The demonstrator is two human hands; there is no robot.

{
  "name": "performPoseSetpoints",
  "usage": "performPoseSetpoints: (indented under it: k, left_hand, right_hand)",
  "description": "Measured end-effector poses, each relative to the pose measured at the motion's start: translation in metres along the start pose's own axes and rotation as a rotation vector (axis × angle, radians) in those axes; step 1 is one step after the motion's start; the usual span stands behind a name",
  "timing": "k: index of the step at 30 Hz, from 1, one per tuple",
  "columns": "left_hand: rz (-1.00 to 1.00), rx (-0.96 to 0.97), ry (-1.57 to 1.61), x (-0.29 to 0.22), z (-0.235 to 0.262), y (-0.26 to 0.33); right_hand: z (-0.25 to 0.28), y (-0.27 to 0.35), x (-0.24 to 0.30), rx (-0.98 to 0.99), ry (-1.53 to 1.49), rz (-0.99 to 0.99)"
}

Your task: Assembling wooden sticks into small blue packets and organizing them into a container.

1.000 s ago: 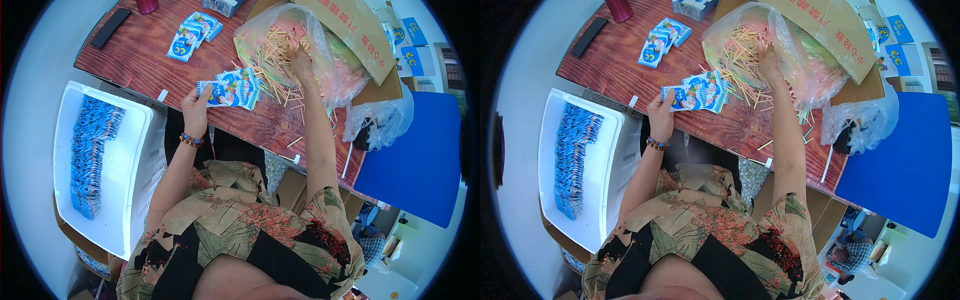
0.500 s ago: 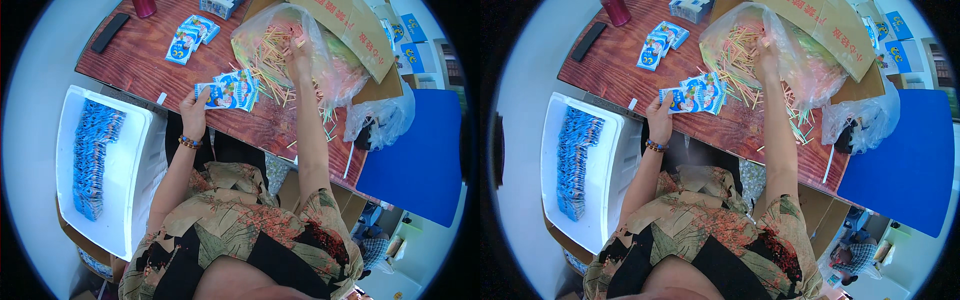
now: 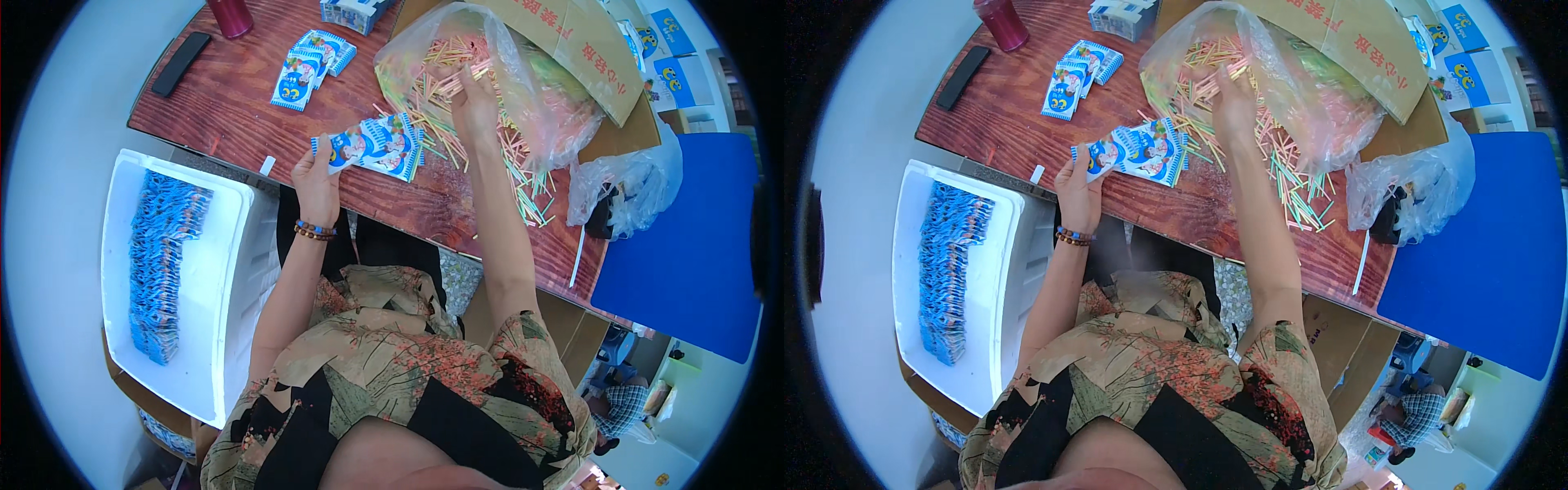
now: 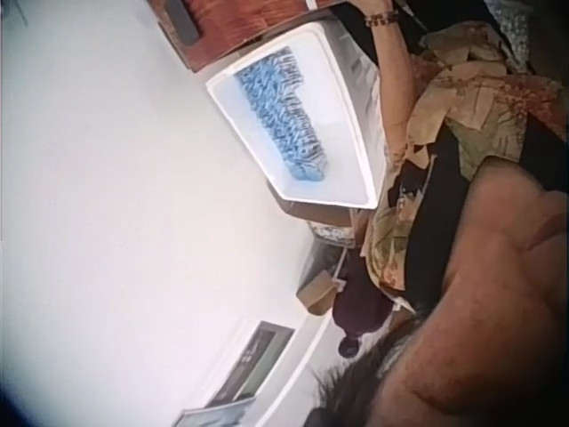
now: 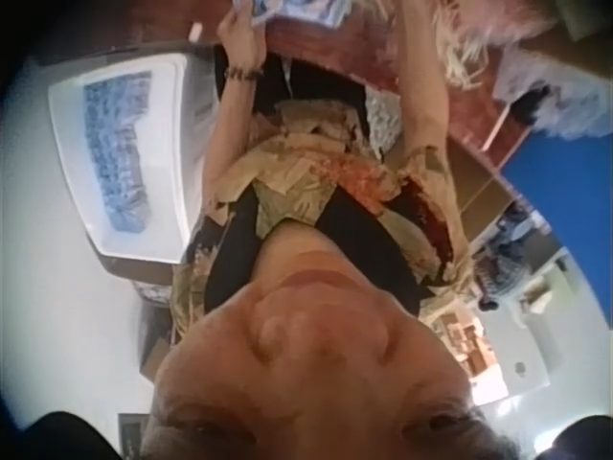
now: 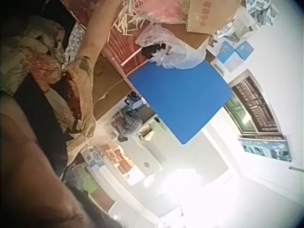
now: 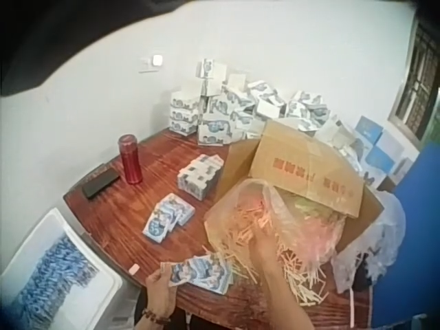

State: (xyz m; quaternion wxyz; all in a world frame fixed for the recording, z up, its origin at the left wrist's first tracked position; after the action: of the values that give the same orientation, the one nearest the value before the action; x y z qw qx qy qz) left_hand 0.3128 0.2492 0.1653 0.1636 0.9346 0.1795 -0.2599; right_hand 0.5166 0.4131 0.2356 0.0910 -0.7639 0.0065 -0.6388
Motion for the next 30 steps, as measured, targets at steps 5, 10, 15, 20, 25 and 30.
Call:
performPoseSetpoints:
  k: [5, 10, 15, 20, 25, 30]
  left_hand:
    - [0.017, 0.035, 0.104, 0.000, -0.022, 0.002]
    - [0.012, 0.009, 0.111, 0.002, -0.021, 0.006]
    - [0.019, -0.007, 0.162, 0.005, -0.024, 0.013]
    - [0.029, 0.015, 0.192, 0.004, -0.028, 0.016]
    - [0.033, 0.029, 0.177, 0.010, -0.024, 0.010]
    - [0.066, 0.046, 0.213, 0.017, -0.023, 0.005]
  right_hand:
    - [-0.058, 0.061, 0.035, -0.009, -0.196, 0.048]
    - [-0.085, 0.092, 0.057, -0.102, -0.132, 0.219]
    - [-0.097, 0.104, 0.050, -0.142, -0.174, 0.181]
    - [-0.100, 0.106, 0.037, -0.082, -0.184, 0.194]
    - [-0.110, 0.112, 0.027, -0.036, 0.003, 0.209]
    - [-0.098, 0.106, 0.022, -0.009, 0.082, 0.132]
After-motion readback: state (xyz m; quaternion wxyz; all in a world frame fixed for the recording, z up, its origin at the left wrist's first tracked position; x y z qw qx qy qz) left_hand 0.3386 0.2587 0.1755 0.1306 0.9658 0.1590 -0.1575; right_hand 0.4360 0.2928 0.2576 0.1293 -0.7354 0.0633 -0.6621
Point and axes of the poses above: each hand's wrist, its own y-axis away from the middle knuckle, its own z-axis out of the back of the hand, x = y × z, the point moved 6 cm from there along -y, towards the middle knuckle, and after that the axes turned 10 degrees about y, right-handed, at the moved point
